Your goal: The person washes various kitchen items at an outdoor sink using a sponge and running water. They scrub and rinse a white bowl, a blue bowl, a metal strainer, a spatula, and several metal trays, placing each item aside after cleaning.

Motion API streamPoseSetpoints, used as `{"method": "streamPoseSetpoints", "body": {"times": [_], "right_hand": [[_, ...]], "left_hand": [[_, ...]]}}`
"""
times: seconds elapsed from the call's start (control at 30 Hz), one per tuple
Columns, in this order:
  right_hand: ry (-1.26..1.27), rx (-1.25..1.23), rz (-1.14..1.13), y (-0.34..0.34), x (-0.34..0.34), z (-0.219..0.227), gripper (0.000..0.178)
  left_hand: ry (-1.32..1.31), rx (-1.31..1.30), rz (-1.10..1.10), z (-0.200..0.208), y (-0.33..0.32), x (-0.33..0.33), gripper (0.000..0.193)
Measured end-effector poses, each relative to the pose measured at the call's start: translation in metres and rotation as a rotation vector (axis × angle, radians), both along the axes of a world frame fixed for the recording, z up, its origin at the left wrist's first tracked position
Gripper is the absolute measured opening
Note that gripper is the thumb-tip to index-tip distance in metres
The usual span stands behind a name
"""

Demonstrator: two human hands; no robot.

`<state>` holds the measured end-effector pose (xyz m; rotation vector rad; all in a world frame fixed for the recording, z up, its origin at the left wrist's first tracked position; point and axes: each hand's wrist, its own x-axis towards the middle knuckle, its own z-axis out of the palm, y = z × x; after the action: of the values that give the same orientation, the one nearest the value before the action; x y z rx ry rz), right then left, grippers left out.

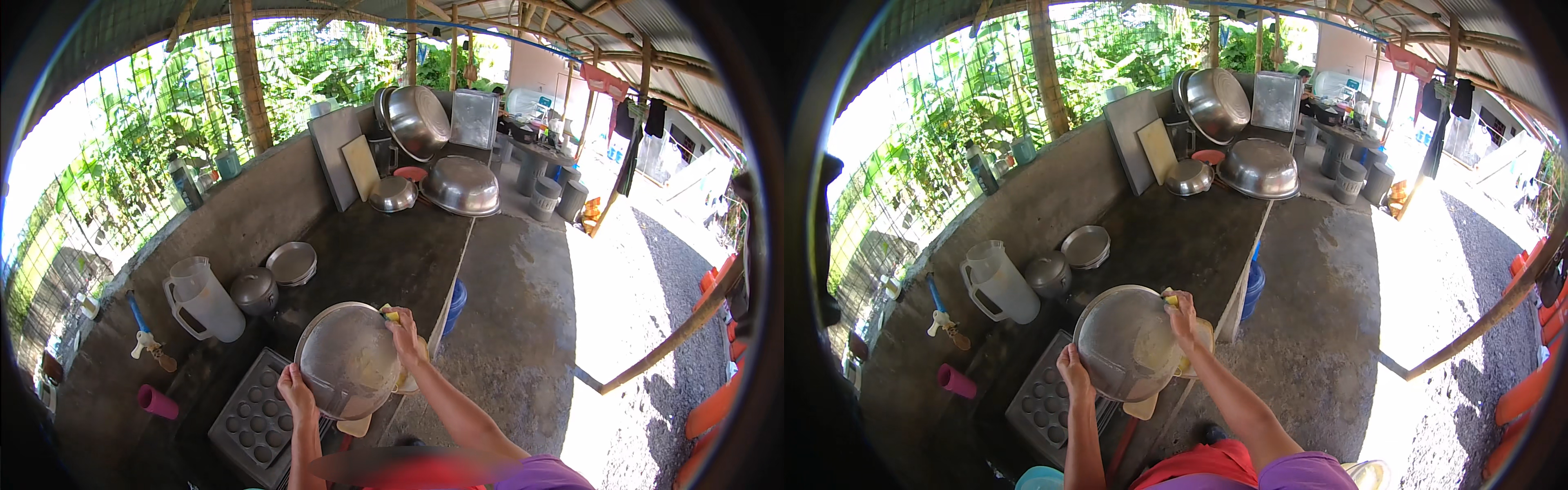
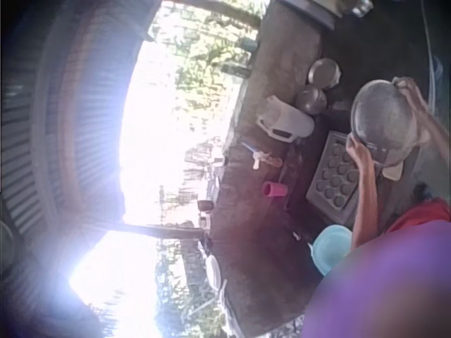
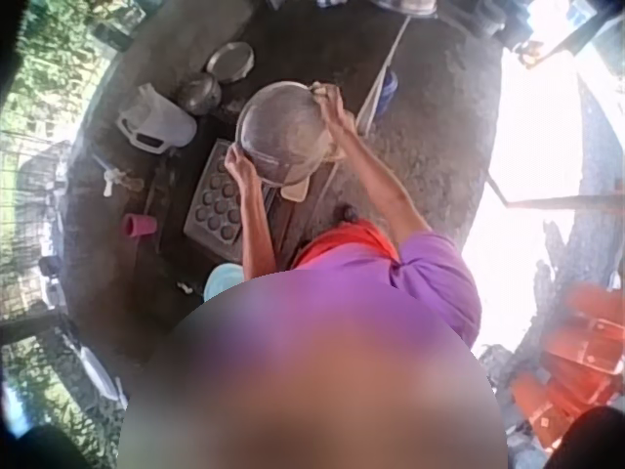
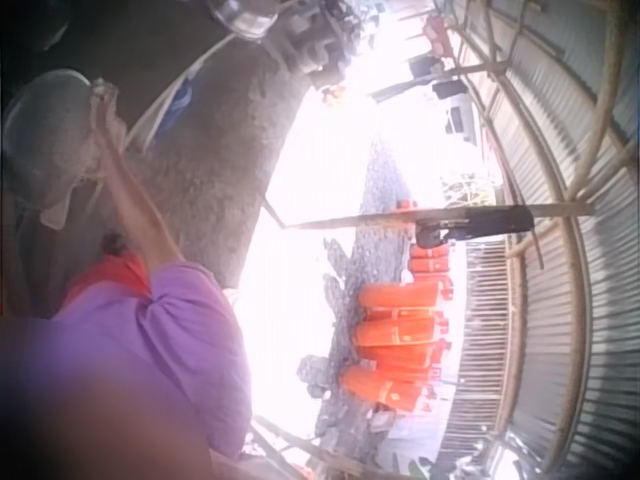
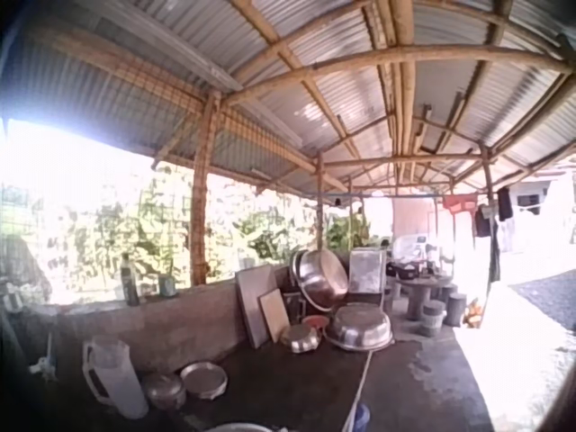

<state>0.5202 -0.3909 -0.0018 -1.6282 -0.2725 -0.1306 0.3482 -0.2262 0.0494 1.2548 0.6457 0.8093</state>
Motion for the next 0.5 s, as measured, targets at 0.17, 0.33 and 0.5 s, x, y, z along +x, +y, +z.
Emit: {"method": "streamPoseSetpoints", "body": {"times": [0.17, 0.33, 0.5], "right_hand": [[-0.443, -0.298, -0.01, 0.033, -0.048, 0.041, 0.029], [-0.778, -0.55, 0.233, 0.03, -0.103, 0.04, 0.04], [-0.376, -0.477, -0.091, 0.033, -0.048, 0.039, 0.037]], "left_hand": [[0.039, 0.075, 0.007, -0.003, -0.017, 0.019, 0.028], [-0.039, -0.094, 0.028, -0.008, -0.007, 0.026, 0.028], [-0.095, -0.292, 0.004, -0.016, 0.011, 0.013, 0.028]]}}
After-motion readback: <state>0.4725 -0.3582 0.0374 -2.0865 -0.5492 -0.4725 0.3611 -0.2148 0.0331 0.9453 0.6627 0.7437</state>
